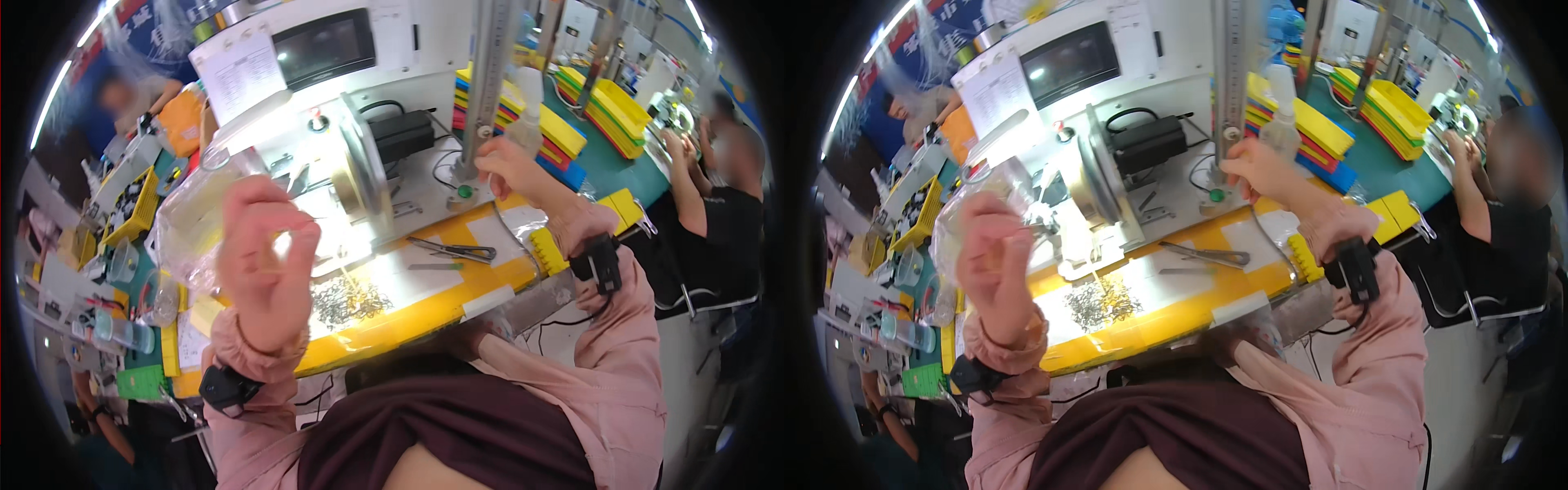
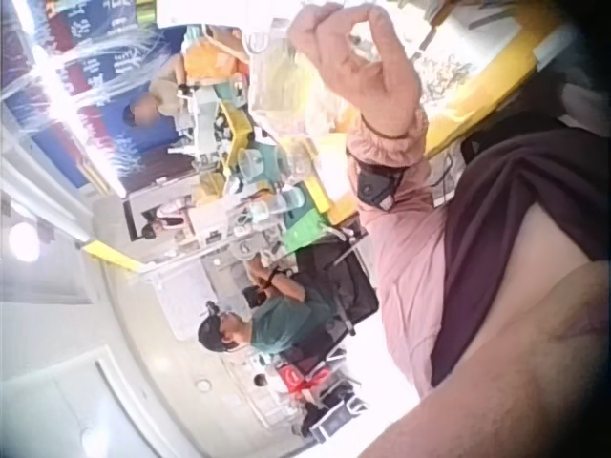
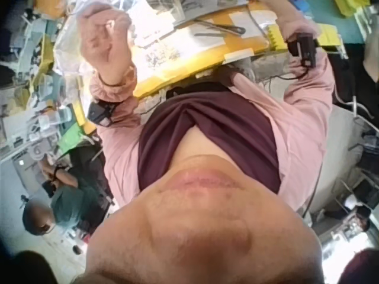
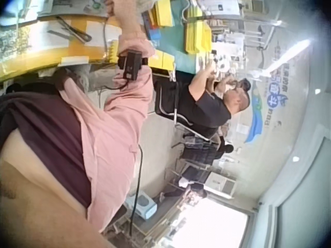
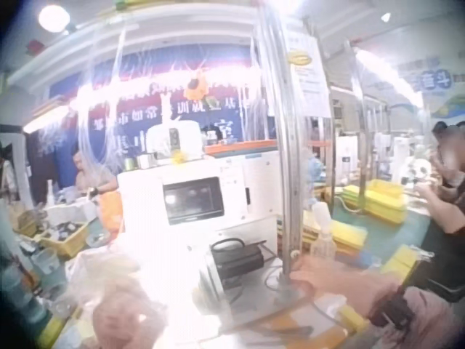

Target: Assembling small metal components using glue and precision tools at a workbench.

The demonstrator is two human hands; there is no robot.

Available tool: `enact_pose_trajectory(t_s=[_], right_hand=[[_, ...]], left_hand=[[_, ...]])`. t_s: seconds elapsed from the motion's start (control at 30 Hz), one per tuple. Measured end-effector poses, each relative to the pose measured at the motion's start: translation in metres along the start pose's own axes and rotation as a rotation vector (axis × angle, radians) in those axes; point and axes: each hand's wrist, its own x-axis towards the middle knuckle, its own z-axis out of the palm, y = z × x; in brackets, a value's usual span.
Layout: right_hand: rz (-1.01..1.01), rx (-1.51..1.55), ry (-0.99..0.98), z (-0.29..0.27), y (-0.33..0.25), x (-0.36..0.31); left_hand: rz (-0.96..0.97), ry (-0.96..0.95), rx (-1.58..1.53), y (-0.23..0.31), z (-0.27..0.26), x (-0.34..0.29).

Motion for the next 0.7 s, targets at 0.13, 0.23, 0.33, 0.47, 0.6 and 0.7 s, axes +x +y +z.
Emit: enact_pose_trajectory(t_s=[0.13,0.23,0.33,0.47,0.6,0.7], right_hand=[[-0.696,0.384,0.038,-0.086,0.013,-0.003],[-0.560,0.559,-0.008,-0.111,-0.041,-0.067],[-0.114,-1.022,0.488,-0.127,-0.031,-0.097],[-0.619,-0.741,0.514,-0.059,-0.073,-0.127],[-0.819,-0.443,-0.063,0.035,-0.108,-0.129],[-0.853,-0.372,-0.230,0.048,-0.106,-0.108]], left_hand=[[0.069,0.303,0.028,-0.006,-0.016,0.003],[-0.028,0.321,-0.057,-0.017,-0.027,0.002],[-0.116,-0.112,-0.003,-0.008,-0.033,0.005],[-0.151,-0.405,-0.177,-0.005,-0.005,0.012],[-0.193,-0.454,-0.298,-0.006,0.011,0.016],[-0.177,-0.482,-0.287,0.006,0.010,0.024]])
